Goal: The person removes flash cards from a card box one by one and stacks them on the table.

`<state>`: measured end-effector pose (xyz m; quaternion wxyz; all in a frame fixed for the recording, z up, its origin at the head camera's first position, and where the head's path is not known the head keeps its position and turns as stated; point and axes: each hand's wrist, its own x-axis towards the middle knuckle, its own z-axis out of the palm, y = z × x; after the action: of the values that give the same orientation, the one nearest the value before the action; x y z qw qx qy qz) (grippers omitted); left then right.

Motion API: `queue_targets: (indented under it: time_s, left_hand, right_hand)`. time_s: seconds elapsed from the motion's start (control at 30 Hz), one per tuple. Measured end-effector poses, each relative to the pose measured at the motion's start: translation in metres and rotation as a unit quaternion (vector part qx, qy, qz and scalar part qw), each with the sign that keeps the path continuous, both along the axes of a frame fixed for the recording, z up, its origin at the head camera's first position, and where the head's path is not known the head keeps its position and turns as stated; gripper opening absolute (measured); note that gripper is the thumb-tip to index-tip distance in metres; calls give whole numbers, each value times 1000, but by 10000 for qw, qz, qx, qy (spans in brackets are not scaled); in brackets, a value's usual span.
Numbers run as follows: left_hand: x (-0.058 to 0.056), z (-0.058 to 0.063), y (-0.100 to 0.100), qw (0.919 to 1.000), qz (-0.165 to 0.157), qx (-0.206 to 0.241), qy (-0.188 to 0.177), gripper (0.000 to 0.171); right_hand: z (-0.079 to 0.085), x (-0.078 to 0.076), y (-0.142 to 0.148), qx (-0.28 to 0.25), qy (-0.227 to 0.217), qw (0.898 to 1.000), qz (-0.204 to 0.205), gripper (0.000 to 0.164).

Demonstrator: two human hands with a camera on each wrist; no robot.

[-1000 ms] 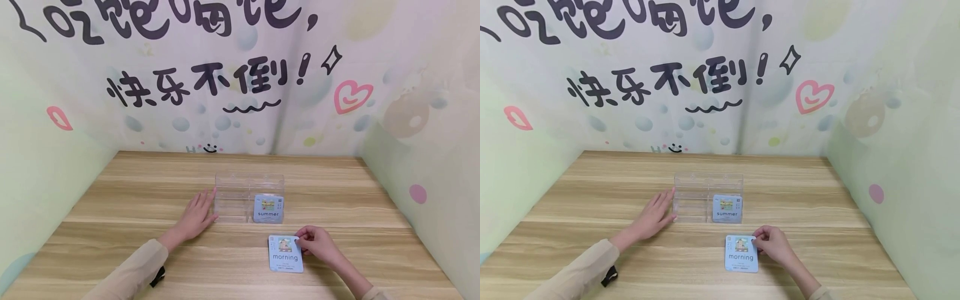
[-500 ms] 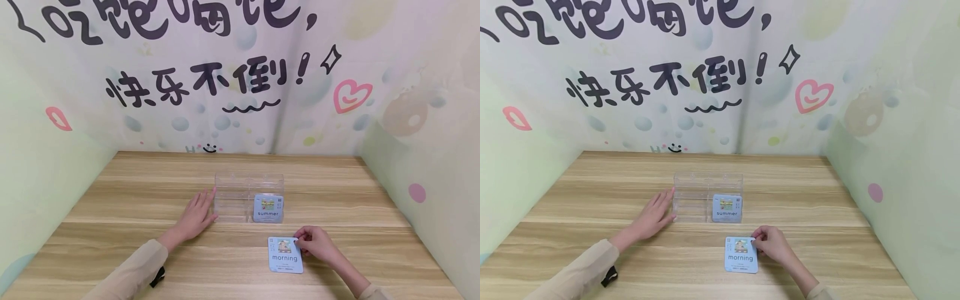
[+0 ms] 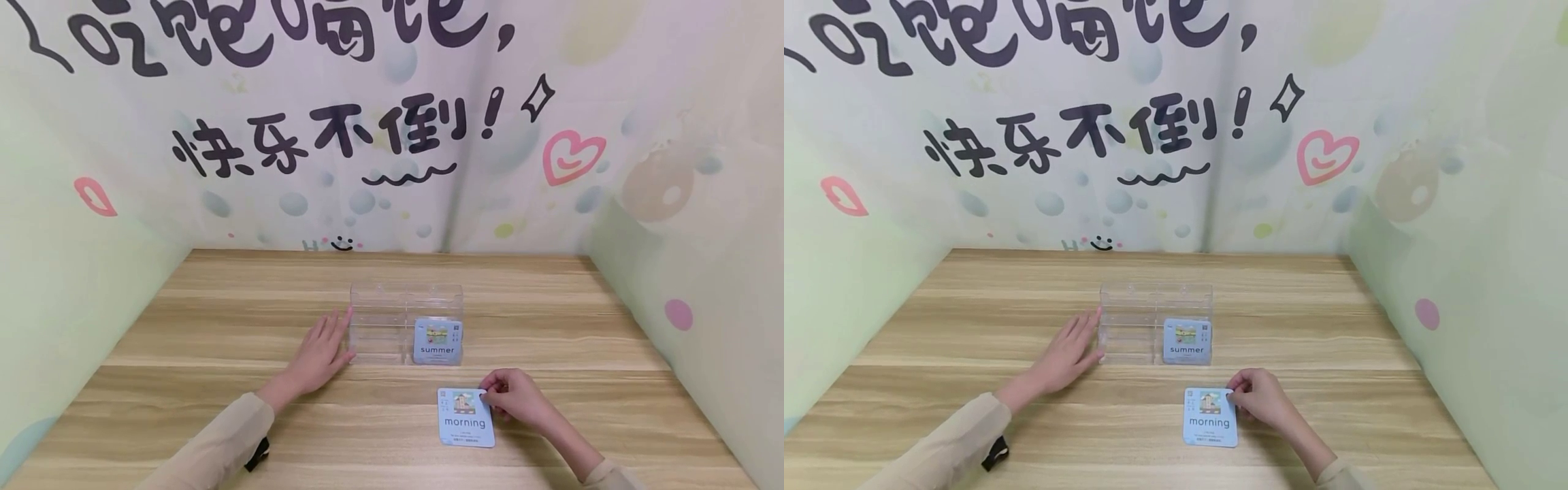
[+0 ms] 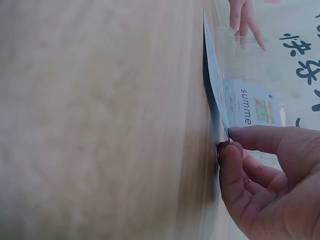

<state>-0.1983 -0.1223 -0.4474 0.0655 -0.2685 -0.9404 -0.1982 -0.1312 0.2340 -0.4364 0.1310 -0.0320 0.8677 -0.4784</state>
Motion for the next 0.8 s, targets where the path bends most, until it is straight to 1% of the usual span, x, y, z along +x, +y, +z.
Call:
queue_targets:
  time_s: [0.23, 0.43, 0.63, 0.8]
  left_hand:
    - [0, 0, 0, 10000, -3, -1, 34, 74]
    - [1, 0, 1, 10000, -3, -4, -20, 75]
    - [1, 0, 0, 10000, 8, 19, -87, 75]
    - [1, 1, 1, 10000, 5, 54, -74, 74]
  right_hand:
    - [1, -2, 2, -73, 120, 9998, 115, 10]
    - [3, -1, 4, -104, 132, 9999, 22, 12]
    - [8, -1, 7, 45, 225, 9997, -48, 15]
    - [13, 0, 8, 212, 413, 9989, 42, 17]
